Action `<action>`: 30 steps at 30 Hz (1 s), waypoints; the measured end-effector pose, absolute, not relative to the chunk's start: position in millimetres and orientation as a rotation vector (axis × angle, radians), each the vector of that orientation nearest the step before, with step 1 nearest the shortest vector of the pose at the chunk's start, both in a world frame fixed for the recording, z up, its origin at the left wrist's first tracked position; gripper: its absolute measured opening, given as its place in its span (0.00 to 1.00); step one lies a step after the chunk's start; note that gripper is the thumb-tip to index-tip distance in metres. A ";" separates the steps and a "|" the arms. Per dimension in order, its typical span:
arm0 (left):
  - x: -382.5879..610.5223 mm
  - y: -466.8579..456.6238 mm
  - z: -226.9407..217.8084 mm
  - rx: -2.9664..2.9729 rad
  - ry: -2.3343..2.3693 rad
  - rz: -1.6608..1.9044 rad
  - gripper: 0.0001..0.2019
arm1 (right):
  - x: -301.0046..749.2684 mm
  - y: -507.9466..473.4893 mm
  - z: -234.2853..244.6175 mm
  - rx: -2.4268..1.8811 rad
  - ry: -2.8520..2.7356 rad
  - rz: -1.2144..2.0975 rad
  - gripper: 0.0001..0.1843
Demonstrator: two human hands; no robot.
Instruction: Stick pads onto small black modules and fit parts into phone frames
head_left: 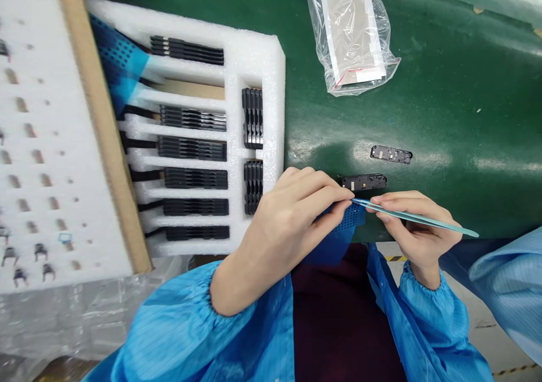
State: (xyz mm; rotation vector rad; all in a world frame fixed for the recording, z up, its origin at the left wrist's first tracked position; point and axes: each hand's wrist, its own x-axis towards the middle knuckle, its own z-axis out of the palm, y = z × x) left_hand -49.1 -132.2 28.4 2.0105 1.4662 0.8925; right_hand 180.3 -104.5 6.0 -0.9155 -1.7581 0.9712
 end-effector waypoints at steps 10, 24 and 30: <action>-49.5 -134.5 27.3 2.029 1.459 0.894 0.05 | 179.8 -105.2 6.0 -0.933 -1.740 0.975 0.21; -49.6 -132.5 30.8 2.009 1.469 0.882 0.05 | 181.7 -107.7 5.0 -0.978 -1.660 0.937 0.17; -50.2 -131.5 29.3 2.100 1.391 0.878 0.06 | 186.3 -109.0 8.5 -1.236 -1.500 0.819 0.10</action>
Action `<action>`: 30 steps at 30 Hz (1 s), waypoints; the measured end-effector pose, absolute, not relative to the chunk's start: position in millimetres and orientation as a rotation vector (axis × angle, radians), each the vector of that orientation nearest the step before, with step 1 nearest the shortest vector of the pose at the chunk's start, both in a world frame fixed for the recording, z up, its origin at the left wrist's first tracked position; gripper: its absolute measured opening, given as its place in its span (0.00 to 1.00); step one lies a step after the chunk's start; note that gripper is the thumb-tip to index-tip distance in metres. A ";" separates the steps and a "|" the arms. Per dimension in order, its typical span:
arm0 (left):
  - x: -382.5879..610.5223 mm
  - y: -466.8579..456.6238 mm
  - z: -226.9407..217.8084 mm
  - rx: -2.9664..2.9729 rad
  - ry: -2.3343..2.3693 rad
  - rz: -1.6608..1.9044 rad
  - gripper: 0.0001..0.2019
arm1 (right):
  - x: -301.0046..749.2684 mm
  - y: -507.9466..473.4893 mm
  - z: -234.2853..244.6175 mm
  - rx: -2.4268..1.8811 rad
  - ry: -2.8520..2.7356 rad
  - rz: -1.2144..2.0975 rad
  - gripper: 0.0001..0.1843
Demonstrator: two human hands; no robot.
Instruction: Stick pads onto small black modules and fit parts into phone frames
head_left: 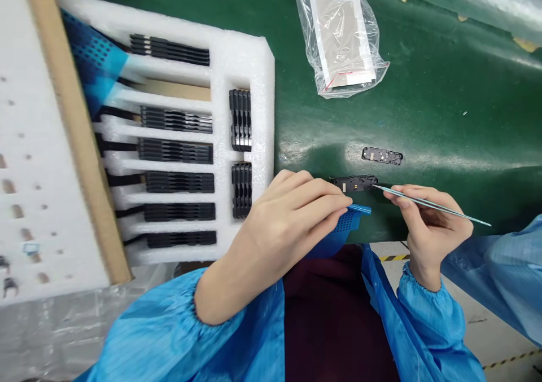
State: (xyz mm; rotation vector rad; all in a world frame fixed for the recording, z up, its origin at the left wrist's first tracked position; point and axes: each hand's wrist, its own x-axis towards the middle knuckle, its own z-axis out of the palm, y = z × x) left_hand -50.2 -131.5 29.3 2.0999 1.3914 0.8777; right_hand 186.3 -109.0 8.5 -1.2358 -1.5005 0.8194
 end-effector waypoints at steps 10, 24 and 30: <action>-50.2 -131.7 27.5 2.129 1.359 0.816 0.06 | 183.0 -106.8 7.2 -1.370 -1.464 0.804 0.06; -49.9 -130.5 27.5 2.130 1.362 0.813 0.07 | 184.4 -108.4 7.2 -1.390 -1.475 0.823 0.06; -50.5 -131.2 26.5 2.129 1.354 0.817 0.06 | 185.3 -110.1 5.9 -1.324 -1.522 0.800 0.09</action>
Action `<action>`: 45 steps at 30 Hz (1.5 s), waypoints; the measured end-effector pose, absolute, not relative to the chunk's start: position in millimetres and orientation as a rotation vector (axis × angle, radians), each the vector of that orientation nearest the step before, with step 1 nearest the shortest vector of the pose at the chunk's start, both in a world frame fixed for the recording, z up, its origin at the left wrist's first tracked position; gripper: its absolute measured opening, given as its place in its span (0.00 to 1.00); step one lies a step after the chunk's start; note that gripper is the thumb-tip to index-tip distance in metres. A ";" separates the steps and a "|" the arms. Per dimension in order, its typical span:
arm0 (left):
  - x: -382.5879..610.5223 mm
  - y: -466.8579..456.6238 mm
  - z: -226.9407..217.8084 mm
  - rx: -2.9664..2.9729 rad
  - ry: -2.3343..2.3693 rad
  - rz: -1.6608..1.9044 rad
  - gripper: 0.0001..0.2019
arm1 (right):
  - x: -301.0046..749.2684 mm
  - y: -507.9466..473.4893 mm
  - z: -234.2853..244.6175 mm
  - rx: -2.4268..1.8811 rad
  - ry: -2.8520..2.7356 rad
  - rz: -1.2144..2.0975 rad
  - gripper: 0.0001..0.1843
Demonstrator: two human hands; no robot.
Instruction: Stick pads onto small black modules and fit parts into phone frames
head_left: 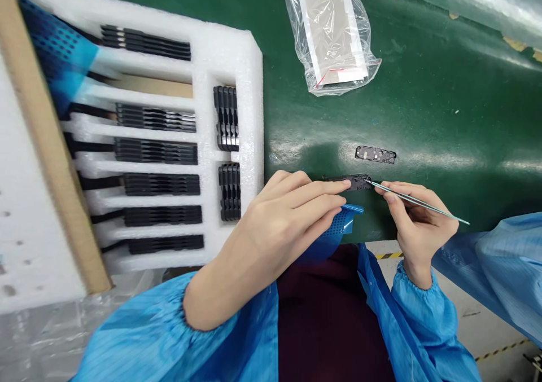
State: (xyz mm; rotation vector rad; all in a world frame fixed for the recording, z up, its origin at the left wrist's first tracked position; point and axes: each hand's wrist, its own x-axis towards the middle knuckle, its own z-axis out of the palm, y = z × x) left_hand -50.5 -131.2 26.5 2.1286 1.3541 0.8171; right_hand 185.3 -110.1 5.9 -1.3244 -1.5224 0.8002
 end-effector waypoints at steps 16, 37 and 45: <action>-47.3 -131.9 26.4 2.143 1.366 0.837 0.06 | 187.0 -114.8 1.5 -1.267 -1.601 0.660 0.13; -46.3 -131.5 26.0 2.147 1.365 0.830 0.06 | 186.1 -115.2 4.1 -1.312 -1.562 0.744 0.14; -44.2 -132.9 24.2 2.207 1.385 0.868 0.06 | 185.8 -115.9 3.9 -1.317 -1.547 0.764 0.13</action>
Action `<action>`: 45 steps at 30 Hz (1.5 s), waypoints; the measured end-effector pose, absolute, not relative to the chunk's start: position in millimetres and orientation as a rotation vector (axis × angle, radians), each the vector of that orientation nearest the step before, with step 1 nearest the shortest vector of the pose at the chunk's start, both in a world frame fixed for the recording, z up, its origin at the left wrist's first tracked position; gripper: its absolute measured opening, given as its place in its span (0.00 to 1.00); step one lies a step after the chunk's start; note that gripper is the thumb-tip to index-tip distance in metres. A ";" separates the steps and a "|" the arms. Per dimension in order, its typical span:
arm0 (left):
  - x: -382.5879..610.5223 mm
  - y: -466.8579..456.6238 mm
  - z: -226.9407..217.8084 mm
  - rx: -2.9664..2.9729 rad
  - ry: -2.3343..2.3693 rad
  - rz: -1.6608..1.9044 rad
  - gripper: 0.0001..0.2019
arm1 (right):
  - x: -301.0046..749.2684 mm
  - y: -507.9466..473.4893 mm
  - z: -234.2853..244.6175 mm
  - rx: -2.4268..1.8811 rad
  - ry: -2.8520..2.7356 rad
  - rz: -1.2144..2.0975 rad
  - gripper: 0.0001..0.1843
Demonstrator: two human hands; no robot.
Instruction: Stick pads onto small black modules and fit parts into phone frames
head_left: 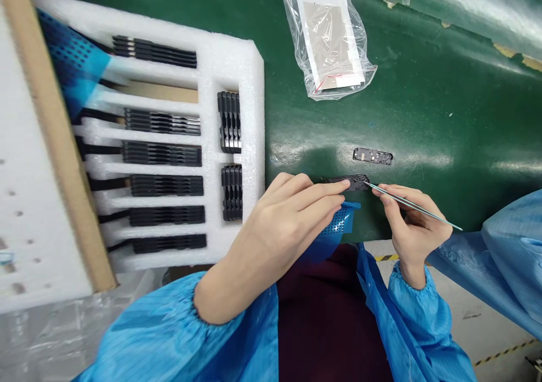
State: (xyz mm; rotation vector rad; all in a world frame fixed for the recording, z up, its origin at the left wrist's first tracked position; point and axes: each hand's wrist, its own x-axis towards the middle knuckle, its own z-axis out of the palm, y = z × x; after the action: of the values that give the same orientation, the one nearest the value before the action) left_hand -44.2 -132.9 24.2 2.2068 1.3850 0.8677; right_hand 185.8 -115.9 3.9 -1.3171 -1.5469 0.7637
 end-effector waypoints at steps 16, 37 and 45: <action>-35.1 -135.4 22.7 2.304 1.451 0.892 0.06 | 184.5 -114.7 4.4 -1.316 -1.540 0.775 0.13; -34.6 -134.5 21.4 2.314 1.437 0.904 0.07 | 184.7 -114.5 3.4 -1.318 -1.540 0.764 0.11; -34.2 -135.3 21.8 2.311 1.448 0.891 0.08 | 185.1 -115.0 1.9 -1.348 -1.547 0.739 0.07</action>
State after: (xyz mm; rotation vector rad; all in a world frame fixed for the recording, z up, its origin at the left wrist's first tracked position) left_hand -34.2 -135.3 21.8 2.3106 1.4482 0.8913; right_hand 185.1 -115.0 1.9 -1.3485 -1.5469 0.7387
